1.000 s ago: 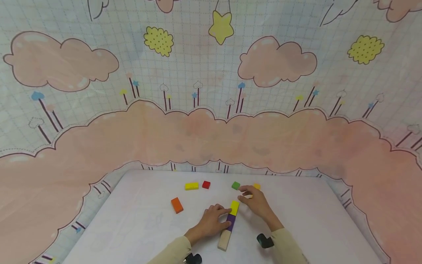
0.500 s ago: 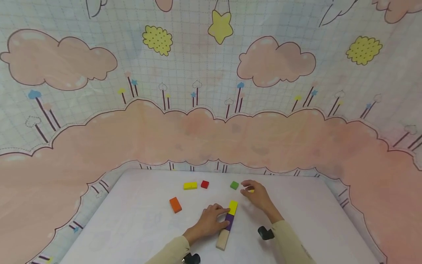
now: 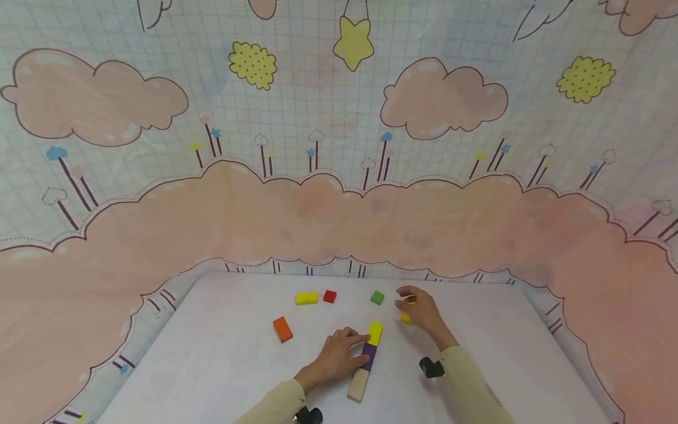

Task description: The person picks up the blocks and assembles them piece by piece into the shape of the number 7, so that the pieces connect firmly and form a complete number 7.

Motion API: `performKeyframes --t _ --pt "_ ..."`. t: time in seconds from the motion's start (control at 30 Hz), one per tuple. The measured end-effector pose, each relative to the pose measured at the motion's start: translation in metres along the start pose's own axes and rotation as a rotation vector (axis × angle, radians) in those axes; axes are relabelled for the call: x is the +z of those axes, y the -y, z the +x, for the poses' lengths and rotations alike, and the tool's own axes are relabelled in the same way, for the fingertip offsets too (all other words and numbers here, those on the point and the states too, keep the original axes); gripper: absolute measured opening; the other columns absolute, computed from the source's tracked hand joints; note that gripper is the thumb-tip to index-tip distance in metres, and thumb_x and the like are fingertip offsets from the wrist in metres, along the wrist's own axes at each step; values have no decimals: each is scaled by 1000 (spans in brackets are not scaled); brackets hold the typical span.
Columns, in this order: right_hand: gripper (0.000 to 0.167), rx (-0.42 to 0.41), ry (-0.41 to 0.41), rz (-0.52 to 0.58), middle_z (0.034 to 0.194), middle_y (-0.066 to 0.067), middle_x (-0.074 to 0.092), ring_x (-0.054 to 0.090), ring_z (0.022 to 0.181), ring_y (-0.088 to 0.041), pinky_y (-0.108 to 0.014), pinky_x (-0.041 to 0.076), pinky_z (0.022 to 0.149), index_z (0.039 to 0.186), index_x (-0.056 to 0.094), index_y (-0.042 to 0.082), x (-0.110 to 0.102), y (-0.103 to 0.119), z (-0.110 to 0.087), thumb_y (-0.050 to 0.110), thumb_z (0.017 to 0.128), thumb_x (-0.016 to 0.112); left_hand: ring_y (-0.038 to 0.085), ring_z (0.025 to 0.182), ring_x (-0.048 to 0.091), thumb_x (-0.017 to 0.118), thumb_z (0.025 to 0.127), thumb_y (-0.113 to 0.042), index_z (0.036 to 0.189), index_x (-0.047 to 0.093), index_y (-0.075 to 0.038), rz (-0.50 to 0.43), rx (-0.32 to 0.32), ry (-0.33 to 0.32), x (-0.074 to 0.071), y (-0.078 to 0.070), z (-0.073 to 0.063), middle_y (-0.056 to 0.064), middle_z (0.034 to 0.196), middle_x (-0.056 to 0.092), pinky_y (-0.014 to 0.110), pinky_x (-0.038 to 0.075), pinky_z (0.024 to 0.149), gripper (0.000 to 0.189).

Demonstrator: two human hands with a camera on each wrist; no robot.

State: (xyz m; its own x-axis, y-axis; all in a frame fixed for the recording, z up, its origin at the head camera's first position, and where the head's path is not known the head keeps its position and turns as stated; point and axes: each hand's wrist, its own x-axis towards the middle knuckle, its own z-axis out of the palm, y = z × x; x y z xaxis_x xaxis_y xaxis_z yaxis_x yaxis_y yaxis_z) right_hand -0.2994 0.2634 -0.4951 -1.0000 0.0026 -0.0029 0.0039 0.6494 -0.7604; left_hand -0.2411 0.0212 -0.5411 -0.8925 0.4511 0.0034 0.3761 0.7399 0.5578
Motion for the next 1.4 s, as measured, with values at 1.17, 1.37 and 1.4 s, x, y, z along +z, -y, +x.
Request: performKeyframes --t 1.17,1.37,1.4 --pt "84 128 118 -111 152 -28 33 34 136 -48 -65 32 108 150 35 11 -11 -53 19 42 83 76 14 103 47 69 89 -42 134 61 -29 -10 6 -8 2 2 -1 0 119 58 29 38 84 47" --pt "95 114 171 -126 155 -31 27 31 139 -50 -65 27 112 153 29 8 -12 -52 19 45 80 78 15 105 48 68 90 -42 134 61 -28 -13 15 -9 2 3 0 0 120 58 29 37 84 47" --pt "95 110 173 -125 155 -31 27 31 140 -50 -65 27 112 153 29 7 -12 -52 19 44 80 78 14 105 48 68 90 -42 134 61 -28 -13 16 -8 3 3 0 0 120 58 29 37 84 47"
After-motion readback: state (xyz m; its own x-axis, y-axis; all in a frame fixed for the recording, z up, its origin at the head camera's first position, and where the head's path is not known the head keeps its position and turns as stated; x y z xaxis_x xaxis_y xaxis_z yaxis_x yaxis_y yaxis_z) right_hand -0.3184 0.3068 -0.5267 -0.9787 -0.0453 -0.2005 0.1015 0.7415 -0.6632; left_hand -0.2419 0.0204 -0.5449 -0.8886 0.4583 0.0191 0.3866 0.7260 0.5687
